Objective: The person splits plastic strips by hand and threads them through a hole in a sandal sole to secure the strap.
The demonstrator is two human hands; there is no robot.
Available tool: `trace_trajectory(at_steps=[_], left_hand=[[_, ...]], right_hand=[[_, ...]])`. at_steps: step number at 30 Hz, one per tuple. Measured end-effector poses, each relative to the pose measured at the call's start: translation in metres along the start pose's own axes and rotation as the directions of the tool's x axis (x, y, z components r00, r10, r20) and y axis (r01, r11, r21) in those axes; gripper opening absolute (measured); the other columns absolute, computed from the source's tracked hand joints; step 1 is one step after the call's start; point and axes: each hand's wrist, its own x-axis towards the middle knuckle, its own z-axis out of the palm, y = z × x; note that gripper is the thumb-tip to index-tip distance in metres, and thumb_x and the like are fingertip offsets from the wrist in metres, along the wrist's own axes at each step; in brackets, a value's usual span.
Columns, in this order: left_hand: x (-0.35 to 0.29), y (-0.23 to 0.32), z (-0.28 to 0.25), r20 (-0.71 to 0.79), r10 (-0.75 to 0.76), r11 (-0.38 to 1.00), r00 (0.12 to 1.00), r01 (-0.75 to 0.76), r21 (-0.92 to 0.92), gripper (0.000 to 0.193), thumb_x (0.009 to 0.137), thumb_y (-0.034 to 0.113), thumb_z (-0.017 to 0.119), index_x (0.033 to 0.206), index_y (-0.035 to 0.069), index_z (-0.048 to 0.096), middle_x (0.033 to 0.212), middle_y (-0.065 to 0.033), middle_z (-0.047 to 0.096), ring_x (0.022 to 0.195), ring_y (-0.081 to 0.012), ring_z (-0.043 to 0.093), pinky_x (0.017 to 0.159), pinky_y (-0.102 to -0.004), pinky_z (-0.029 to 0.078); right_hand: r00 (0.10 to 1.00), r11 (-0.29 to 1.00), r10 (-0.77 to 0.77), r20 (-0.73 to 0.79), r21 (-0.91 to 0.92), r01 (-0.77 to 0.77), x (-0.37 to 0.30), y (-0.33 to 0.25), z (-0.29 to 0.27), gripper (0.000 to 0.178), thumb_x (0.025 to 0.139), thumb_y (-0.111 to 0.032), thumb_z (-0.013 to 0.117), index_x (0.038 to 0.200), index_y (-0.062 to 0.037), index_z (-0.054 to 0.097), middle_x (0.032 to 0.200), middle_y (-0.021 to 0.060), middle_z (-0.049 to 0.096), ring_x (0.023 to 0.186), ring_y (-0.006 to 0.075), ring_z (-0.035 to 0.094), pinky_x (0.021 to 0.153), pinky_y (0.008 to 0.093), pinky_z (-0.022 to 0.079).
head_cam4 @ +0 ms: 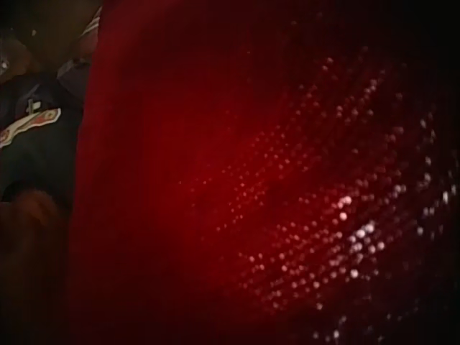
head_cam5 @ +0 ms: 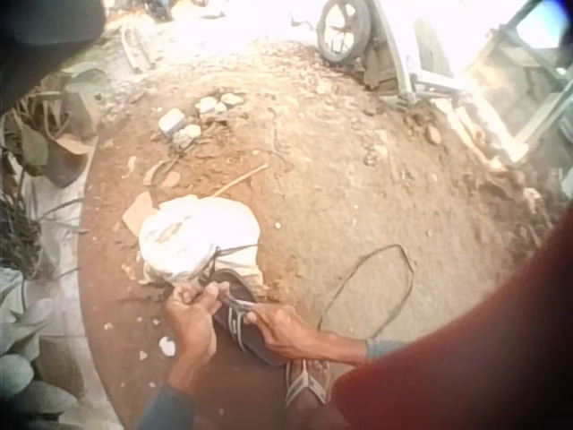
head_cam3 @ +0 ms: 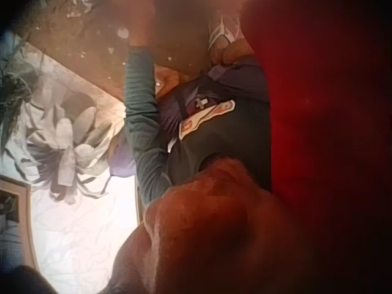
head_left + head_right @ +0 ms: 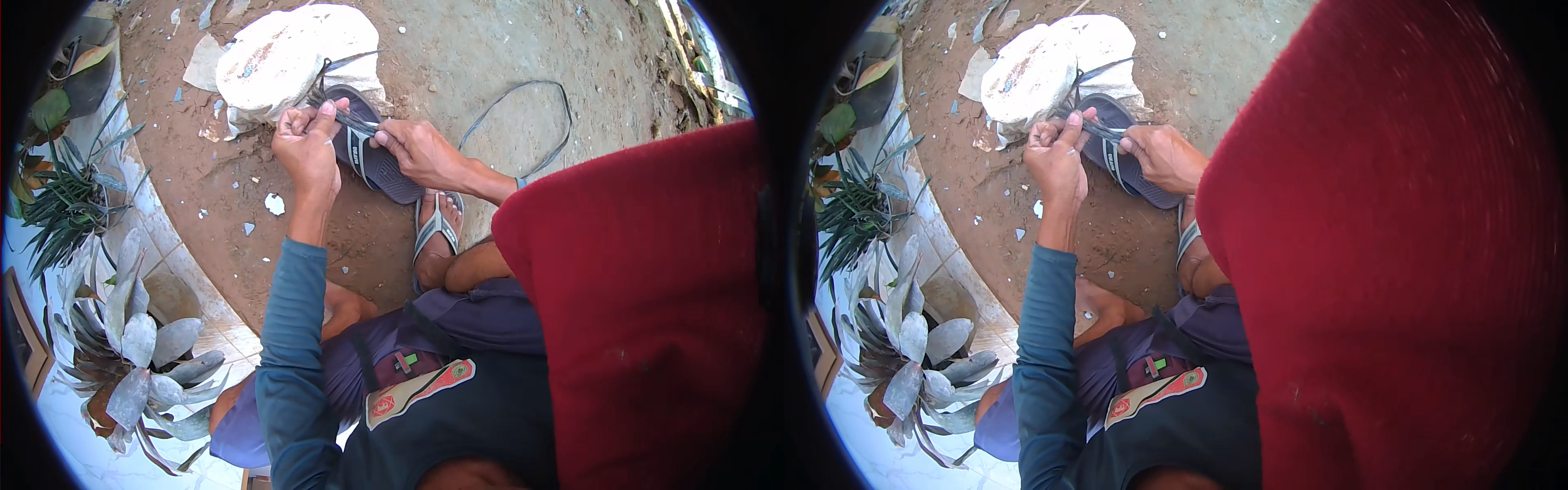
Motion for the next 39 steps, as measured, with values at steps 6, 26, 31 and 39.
trace_trajectory(at_steps=[6, 26, 31, 39], left_hand=[[-0.001, -0.020, -0.032, -0.017, -0.045, 0.735, 0.999, 0.045, 0.677, 0.025, 0.091, 0.009, 0.069, 0.088, 0.005, 0.044, 0.088, -0.0083, 0.061, 0.087, -0.0206, 0.067, 0.074, -0.0337, 0.054], [-0.010, -0.023, -0.021, 0.100, -0.076, 0.994, 0.992, 0.083, -0.073, 0.044, 0.085, -0.011, 0.069, 0.085, 0.012, 0.032, 0.074, 0.0005, 0.047, 0.080, -0.0213, 0.069, 0.068, -0.0257, 0.054], [-0.013, -0.022, -0.015, 0.045, -0.090, 0.993, 0.995, 0.093, -0.073, 0.044, 0.085, -0.011, 0.069, 0.084, 0.011, 0.032, 0.073, 0.0013, 0.044, 0.086, -0.0256, 0.071, 0.071, -0.0281, 0.055], [-0.014, -0.026, -0.020, 0.054, -0.058, 0.997, 0.997, 0.055, 0.059, 0.040, 0.087, -0.006, 0.069, 0.087, 0.012, 0.033, 0.087, -0.0132, 0.065, 0.092, -0.0236, 0.069, 0.084, -0.0261, 0.049]], right_hand=[[0.966, 0.955, 0.258, -0.021, 0.157, -0.251, 0.015, 0.016, 0.005, 0.035, 0.103, -0.025, 0.046, 0.093, 0.0014, 0.067, 0.085, 0.0213, 0.068, 0.082, 0.0322, 0.067, 0.077, 0.0425, 0.050], [0.850, 0.428, 0.269, 0.453, 0.735, -0.527, 0.011, 0.001, 0.032, 0.030, 0.105, -0.030, 0.048, 0.096, -0.0049, 0.060, 0.061, -0.0098, 0.033, 0.051, 0.0030, 0.029, 0.046, 0.0227, 0.024], [0.998, 0.947, 0.057, -0.039, 0.320, -0.041, 0.006, 0.009, 0.039, 0.030, 0.103, -0.024, 0.048, 0.093, 0.0028, 0.059, 0.064, 0.0139, 0.055, 0.058, 0.0274, 0.055, 0.055, 0.0423, 0.040], [0.999, 0.991, 0.017, 0.046, 0.129, -0.023, 0.009, 0.004, 0.029, 0.027, 0.101, -0.019, 0.049, 0.090, 0.0035, 0.060, 0.077, 0.0261, 0.061, 0.071, 0.0413, 0.060, 0.066, 0.0469, 0.047]])
